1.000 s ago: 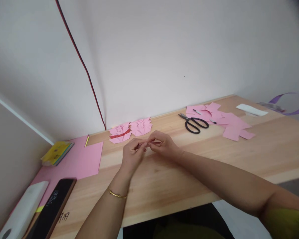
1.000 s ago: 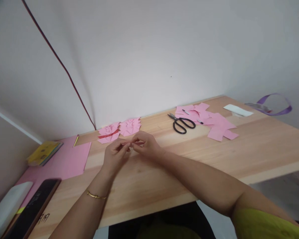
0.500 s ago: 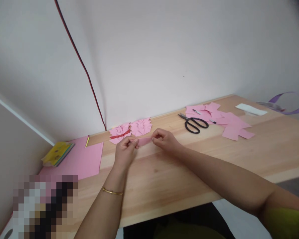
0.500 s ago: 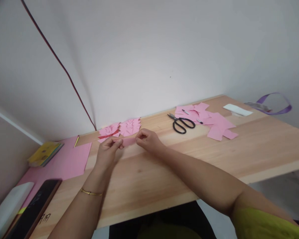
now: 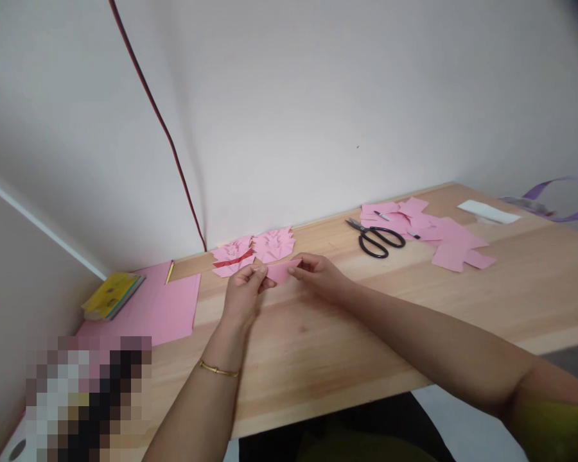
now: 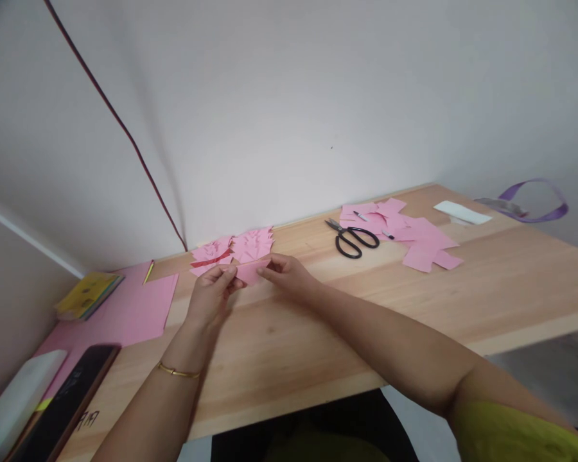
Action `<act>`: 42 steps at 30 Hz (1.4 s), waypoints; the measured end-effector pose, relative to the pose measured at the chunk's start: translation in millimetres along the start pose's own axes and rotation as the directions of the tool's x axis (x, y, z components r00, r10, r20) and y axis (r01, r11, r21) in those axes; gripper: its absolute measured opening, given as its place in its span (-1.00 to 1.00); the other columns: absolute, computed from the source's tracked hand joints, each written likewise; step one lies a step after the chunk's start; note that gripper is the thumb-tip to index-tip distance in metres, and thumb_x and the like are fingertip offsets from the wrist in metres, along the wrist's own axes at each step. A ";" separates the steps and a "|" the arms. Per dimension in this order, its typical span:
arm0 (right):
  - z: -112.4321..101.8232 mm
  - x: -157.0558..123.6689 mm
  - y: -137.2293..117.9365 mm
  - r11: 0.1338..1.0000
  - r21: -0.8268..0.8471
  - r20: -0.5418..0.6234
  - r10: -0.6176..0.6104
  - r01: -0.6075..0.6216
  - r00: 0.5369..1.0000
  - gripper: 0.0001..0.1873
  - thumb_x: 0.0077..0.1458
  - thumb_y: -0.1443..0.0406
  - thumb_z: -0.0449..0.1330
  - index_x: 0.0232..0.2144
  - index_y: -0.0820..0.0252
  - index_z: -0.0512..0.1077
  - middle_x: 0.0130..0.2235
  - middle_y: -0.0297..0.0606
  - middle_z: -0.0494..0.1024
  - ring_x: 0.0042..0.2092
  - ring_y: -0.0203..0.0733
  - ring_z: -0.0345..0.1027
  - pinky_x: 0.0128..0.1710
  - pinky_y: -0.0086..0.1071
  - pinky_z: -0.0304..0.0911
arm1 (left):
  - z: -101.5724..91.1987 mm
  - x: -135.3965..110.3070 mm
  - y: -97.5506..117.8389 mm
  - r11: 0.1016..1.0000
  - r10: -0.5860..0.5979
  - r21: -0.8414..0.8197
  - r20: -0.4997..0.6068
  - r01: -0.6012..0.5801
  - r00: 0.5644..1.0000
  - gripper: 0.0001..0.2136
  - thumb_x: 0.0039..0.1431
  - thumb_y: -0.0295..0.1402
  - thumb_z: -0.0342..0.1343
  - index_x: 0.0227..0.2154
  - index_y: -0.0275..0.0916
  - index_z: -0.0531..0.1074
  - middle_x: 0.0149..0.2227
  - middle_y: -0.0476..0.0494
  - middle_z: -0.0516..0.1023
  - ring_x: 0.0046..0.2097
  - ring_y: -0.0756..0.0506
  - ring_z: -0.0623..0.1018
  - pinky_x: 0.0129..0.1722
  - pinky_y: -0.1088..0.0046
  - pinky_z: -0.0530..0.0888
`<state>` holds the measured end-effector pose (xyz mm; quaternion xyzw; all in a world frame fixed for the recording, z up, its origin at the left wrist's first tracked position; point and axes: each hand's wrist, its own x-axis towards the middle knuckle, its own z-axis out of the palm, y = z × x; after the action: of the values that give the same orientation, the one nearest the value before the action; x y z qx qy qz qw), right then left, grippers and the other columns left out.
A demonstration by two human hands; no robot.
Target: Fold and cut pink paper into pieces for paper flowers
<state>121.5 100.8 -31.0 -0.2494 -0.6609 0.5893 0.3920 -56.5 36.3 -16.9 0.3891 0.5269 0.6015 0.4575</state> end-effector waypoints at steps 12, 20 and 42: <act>0.4 -1.6 -3.0 0.997 -0.076 -0.069 0.005 -0.011 0.998 -0.70 0.05 0.10 0.16 -0.52 0.20 0.31 -0.51 -0.42 0.26 -0.42 -0.34 0.13 -0.35 -0.42 0.08 | 1.6 1.5 -0.8 0.979 -0.035 -0.199 0.055 0.045 0.998 -0.69 0.01 -0.13 0.21 -0.44 -0.33 0.43 -0.56 -0.07 0.49 -0.51 0.00 0.50 -0.34 0.38 0.47; 2.5 -2.1 -0.7 1.000 -0.006 -0.072 0.022 -0.022 0.997 -0.73 0.03 0.11 0.19 -0.48 0.21 0.36 -0.51 -0.41 0.30 -0.42 -0.34 0.15 -0.34 -0.42 0.11 | 3.4 -1.0 -13.5 0.995 -0.103 0.016 0.136 0.101 0.985 -0.76 -0.12 -0.28 0.33 -0.43 -0.35 0.49 -0.50 -0.10 0.54 -0.46 0.03 0.50 -0.34 0.49 0.44; -4.6 -0.8 -2.8 0.998 -0.061 -0.148 -0.042 0.033 0.988 -0.70 0.01 0.10 0.21 -0.53 0.20 0.34 -0.50 -0.39 0.32 -0.41 -0.33 0.17 -0.34 -0.41 0.12 | 4.0 -3.4 -3.6 0.969 -0.044 0.246 0.075 0.024 0.996 -0.79 -0.08 -0.25 0.27 -0.51 -0.34 0.50 -0.49 -0.13 0.55 -0.46 0.02 0.49 -0.38 0.51 0.39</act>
<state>126.0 102.3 -28.5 -0.2915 -0.6511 0.5422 0.4440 -51.3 34.3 -19.9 0.4573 0.5848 0.5079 0.4369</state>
